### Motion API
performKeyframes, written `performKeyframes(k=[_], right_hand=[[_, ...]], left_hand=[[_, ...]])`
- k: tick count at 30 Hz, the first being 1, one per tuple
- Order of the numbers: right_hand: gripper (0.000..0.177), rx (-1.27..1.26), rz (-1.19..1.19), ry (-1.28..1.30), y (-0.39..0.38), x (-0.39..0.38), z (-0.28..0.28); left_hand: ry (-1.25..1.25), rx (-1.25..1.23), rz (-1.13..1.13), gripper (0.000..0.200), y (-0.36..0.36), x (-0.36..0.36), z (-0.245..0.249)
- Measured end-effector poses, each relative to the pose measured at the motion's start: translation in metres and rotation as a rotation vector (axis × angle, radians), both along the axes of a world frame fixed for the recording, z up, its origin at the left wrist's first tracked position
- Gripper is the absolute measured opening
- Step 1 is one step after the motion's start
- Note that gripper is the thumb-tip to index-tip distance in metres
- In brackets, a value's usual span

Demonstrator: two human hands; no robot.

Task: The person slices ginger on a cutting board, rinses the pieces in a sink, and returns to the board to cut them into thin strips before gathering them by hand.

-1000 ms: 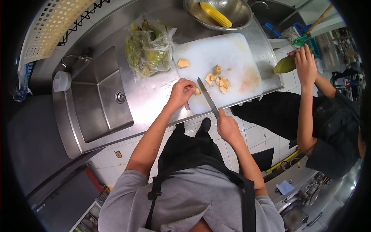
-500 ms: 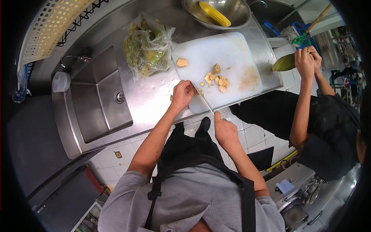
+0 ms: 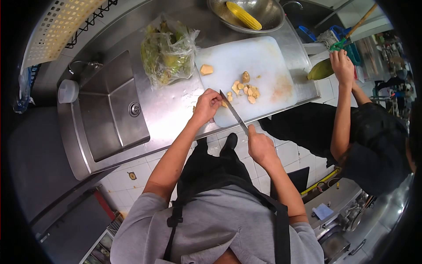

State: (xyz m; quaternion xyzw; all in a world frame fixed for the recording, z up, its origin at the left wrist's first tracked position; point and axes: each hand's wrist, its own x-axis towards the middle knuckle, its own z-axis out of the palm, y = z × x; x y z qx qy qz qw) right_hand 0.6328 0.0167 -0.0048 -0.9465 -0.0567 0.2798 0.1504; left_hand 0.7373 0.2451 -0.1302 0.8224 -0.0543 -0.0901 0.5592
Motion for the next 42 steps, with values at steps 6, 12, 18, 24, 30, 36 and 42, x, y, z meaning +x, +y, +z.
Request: performKeyframes(k=[6, 12, 18, 24, 30, 36, 42], right_hand=[[0.030, -0.067, 0.025, -0.046, -0.005, -0.001, 0.014], [0.030, -0.088, 0.075, -0.051, -0.014, 0.004, 0.006], [0.029, 0.010, 0.047, -0.079, -0.010, 0.006, -0.022], [0.026, 0.091, -0.010, -0.112, 0.013, 0.034, -0.067], [0.025, 0.129, -0.042, -0.081, 0.005, 0.028, -0.058], [0.025, 0.062, -0.001, 0.016, -0.003, 0.008, -0.011], [0.027, 0.035, 0.003, 0.006, 0.009, 0.011, -0.020]], left_hand=[[-0.046, 0.007, 0.013, 0.013, -0.001, -0.001, -0.006], [-0.059, 0.052, -0.006, 0.013, -0.002, 0.002, 0.001], [-0.055, 0.036, -0.040, 0.012, 0.001, 0.004, -0.005], [-0.036, 0.063, -0.038, 0.009, 0.002, 0.000, 0.002], [-0.084, 0.076, 0.024, 0.010, -0.008, -0.015, 0.009], [-0.088, 0.070, 0.010, 0.009, -0.006, -0.017, 0.012], [-0.050, 0.093, 0.006, 0.007, -0.005, -0.011, 0.009]])
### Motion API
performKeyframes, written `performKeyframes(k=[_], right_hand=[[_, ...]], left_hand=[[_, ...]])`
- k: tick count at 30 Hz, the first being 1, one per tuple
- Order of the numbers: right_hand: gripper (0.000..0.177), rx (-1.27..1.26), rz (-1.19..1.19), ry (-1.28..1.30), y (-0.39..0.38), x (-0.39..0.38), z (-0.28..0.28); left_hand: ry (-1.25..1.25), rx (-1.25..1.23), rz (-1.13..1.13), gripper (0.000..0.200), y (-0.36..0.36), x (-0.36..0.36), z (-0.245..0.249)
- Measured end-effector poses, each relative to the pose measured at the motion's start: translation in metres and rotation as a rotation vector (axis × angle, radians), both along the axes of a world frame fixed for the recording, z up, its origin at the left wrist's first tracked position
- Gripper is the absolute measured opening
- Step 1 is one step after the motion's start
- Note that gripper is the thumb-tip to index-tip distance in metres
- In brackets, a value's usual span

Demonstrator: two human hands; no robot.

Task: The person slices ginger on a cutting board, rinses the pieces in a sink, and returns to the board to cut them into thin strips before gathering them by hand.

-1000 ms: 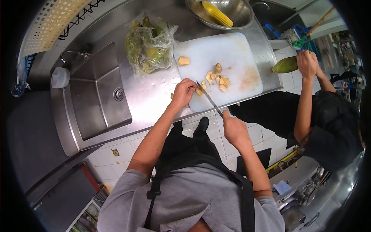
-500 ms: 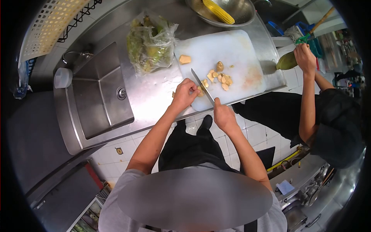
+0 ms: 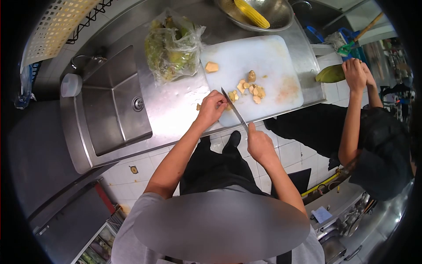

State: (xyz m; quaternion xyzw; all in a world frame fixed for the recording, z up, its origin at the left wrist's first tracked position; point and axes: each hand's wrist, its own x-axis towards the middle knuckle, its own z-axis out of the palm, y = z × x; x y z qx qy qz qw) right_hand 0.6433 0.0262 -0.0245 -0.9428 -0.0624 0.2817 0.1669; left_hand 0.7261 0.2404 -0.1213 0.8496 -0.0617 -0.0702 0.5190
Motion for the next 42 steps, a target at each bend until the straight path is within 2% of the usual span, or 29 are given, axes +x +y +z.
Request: performKeyframes(k=[4, 7, 10, 13, 22, 25, 30, 37, 42], right_hand=[[0.018, 0.088, -0.008, -0.115, 0.011, 0.019, -0.050], [0.018, 0.235, -0.044, -0.131, 0.010, 0.029, -0.059], [0.018, 0.161, -0.014, -0.123, 0.006, 0.022, -0.052], [0.021, 0.129, -0.032, -0.061, 0.007, 0.011, -0.039], [0.023, -0.033, 0.041, -0.008, -0.005, -0.012, 0.000], [0.024, -0.070, 0.070, 0.009, -0.003, -0.016, 0.016], [0.024, -0.095, 0.098, 0.031, -0.004, -0.014, 0.025], [0.025, -0.088, 0.075, 0.053, 0.001, -0.014, 0.017], [0.026, 0.026, 0.002, -0.001, 0.024, 0.000, -0.021]], left_hand=[[0.037, 0.025, -0.017, 0.006, -0.001, 0.002, 0.003], [-0.063, 0.001, -0.039, 0.014, 0.008, -0.009, 0.000], [-0.024, -0.040, 0.008, 0.022, 0.016, -0.024, 0.001], [-0.032, -0.011, -0.065, 0.026, 0.018, -0.031, 0.004], [-0.069, -0.047, 0.044, 0.012, 0.009, -0.030, -0.006], [0.102, -0.227, 0.186, 0.009, 0.003, -0.029, -0.021], [0.116, -0.160, 0.205, 0.009, 0.002, -0.024, -0.029], [0.112, -0.164, 0.195, 0.007, -0.001, -0.022, -0.022], [0.176, -0.165, 0.177, 0.007, 0.004, -0.020, -0.026]])
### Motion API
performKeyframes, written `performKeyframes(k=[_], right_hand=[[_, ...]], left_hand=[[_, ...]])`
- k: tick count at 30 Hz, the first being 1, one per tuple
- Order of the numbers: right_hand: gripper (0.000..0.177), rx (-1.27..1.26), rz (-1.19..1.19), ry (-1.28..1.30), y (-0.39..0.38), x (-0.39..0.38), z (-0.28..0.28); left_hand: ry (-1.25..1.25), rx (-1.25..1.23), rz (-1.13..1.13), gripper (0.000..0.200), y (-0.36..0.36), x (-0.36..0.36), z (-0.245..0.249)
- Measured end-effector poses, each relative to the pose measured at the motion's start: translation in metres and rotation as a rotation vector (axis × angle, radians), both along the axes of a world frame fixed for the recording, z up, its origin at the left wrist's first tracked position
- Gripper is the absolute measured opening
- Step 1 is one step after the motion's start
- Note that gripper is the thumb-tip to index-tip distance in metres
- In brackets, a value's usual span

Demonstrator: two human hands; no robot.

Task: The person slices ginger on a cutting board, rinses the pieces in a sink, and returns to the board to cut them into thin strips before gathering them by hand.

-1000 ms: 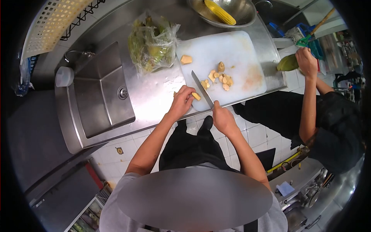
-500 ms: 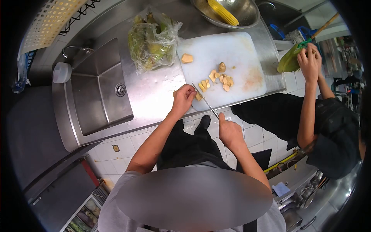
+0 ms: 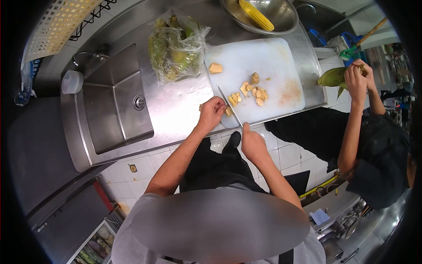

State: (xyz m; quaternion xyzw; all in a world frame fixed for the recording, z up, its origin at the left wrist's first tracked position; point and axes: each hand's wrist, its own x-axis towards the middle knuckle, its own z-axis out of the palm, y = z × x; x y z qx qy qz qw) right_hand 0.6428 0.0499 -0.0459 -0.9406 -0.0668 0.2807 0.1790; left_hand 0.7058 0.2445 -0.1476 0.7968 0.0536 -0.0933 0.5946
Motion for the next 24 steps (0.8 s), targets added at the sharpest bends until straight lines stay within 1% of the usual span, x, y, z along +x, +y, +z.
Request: performKeyframes(k=[1, 4, 7, 10, 11, 14, 17, 18, 20, 21, 24], right_hand=[[0.027, 0.014, -0.012, -0.012, 0.005, 0.007, -0.009], [0.024, 0.111, -0.054, -0.059, 0.007, 0.022, -0.032], [0.021, 0.284, -0.088, -0.068, -0.012, 0.024, -0.032], [0.020, 0.246, -0.148, -0.138, -0.031, 0.018, -0.035], [0.020, 0.220, -0.169, -0.155, -0.035, 0.016, -0.035], [0.021, 0.041, -0.169, -0.131, -0.041, 0.014, -0.018], [0.023, 0.032, -0.140, -0.126, -0.043, 0.001, -0.005], [0.023, 0.031, -0.138, -0.124, -0.043, -0.002, -0.001], [0.022, -0.029, -0.076, -0.083, -0.044, -0.007, -0.012], [0.022, -0.061, -0.048, -0.061, -0.043, -0.009, -0.011], [0.022, -0.067, -0.066, -0.029, -0.042, -0.010, 0.004]], left_hand=[[0.020, 0.013, -0.016, 0.007, 0.001, 0.001, 0.001], [-0.115, 0.028, -0.006, 0.012, 0.001, -0.002, 0.012], [-0.274, 0.209, 0.023, 0.021, -0.006, -0.017, 0.033], [-0.269, 0.308, -0.108, 0.030, -0.008, -0.026, 0.032], [-0.309, 0.282, -0.070, 0.028, -0.010, -0.027, 0.028], [-0.319, 0.234, -0.042, 0.027, -0.009, -0.022, 0.031], [-0.349, 0.222, -0.086, 0.028, -0.002, -0.021, 0.032], [-0.400, 0.243, -0.107, 0.028, 0.000, -0.023, 0.028], [-0.502, 0.284, -0.155, 0.028, 0.002, -0.024, 0.017], [-0.464, 0.270, -0.157, 0.027, 0.002, -0.024, 0.020], [-0.326, 0.199, -0.148, 0.023, 0.001, -0.016, 0.035]])
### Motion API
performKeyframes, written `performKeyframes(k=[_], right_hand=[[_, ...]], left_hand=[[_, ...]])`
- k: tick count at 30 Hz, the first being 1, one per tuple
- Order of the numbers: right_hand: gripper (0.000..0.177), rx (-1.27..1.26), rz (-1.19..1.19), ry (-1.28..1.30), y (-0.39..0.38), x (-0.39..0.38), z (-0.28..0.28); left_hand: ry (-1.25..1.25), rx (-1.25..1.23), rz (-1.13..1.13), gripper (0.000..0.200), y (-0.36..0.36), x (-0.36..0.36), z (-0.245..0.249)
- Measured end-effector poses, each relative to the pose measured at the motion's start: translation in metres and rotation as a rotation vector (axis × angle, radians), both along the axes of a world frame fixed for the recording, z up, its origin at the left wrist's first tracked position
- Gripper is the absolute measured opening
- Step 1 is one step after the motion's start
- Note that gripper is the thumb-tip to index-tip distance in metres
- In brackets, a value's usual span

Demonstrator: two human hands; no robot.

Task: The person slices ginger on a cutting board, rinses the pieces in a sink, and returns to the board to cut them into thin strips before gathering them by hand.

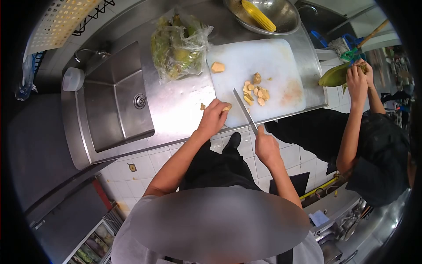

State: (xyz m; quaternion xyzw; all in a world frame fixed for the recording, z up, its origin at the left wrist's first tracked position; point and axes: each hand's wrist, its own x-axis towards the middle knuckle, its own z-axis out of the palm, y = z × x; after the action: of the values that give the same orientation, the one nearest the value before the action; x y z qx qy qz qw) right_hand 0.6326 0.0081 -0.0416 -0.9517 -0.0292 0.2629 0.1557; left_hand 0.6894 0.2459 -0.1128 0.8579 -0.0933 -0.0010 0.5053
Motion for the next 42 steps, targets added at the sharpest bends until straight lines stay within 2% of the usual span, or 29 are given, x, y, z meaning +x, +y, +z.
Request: performKeyframes(k=[2, 5, 8, 12, 18, 20, 23, 29, 32, 36, 38, 41, 42], right_hand=[[0.022, 0.025, 0.008, 0.009, 0.005, -0.002, 0.020], [0.021, 0.040, 0.053, 0.001, 0.008, -0.009, 0.029], [0.021, 0.034, 0.084, -0.017, 0.007, -0.011, 0.028], [0.022, -0.017, 0.101, 0.026, 0.007, -0.010, 0.035], [0.029, -0.039, 0.099, 0.016, 0.016, -0.004, 0.027], [0.030, -0.022, 0.102, -0.029, 0.019, 0.002, 0.004], [0.032, 0.000, 0.102, -0.025, 0.019, 0.014, -0.010], [0.034, -0.022, 0.111, 0.071, 0.018, 0.014, 0.028], [0.032, -0.007, 0.119, 0.032, 0.019, 0.012, 0.019], [0.028, 0.018, 0.120, -0.052, 0.025, 0.019, -0.020], [0.027, 0.092, 0.089, -0.054, 0.022, 0.018, -0.018], [0.028, 0.115, 0.057, -0.052, 0.024, 0.008, -0.006], [0.028, 0.105, 0.048, -0.055, 0.024, 0.005, 0.000]], left_hand=[[0.143, -0.084, 0.023, 0.019, -0.001, 0.010, 0.012], [0.073, 0.092, -0.001, 0.017, 0.000, 0.025, 0.004], [0.205, 0.122, 0.051, 0.021, -0.003, 0.034, 0.006], [0.261, 0.138, 0.026, 0.021, -0.002, 0.041, 0.007], [0.281, 0.116, 0.040, 0.019, -0.007, 0.042, 0.006], [0.299, 0.091, 0.023, 0.018, -0.009, 0.042, 0.008], [0.105, 0.190, -0.028, 0.018, -0.004, 0.037, 0.005], [0.044, 0.120, -0.183, 0.023, 0.013, 0.038, 0.005], [0.057, 0.128, -0.205, 0.020, 0.016, 0.039, 0.007], [0.161, 0.003, -0.081, 0.012, 0.013, 0.034, -0.001], [0.262, -0.029, -0.003, 0.011, 0.013, 0.032, -0.012], [0.522, -0.307, 0.171, 0.013, 0.004, 0.028, -0.013], [0.526, -0.306, 0.177, 0.014, 0.001, 0.027, -0.012]])
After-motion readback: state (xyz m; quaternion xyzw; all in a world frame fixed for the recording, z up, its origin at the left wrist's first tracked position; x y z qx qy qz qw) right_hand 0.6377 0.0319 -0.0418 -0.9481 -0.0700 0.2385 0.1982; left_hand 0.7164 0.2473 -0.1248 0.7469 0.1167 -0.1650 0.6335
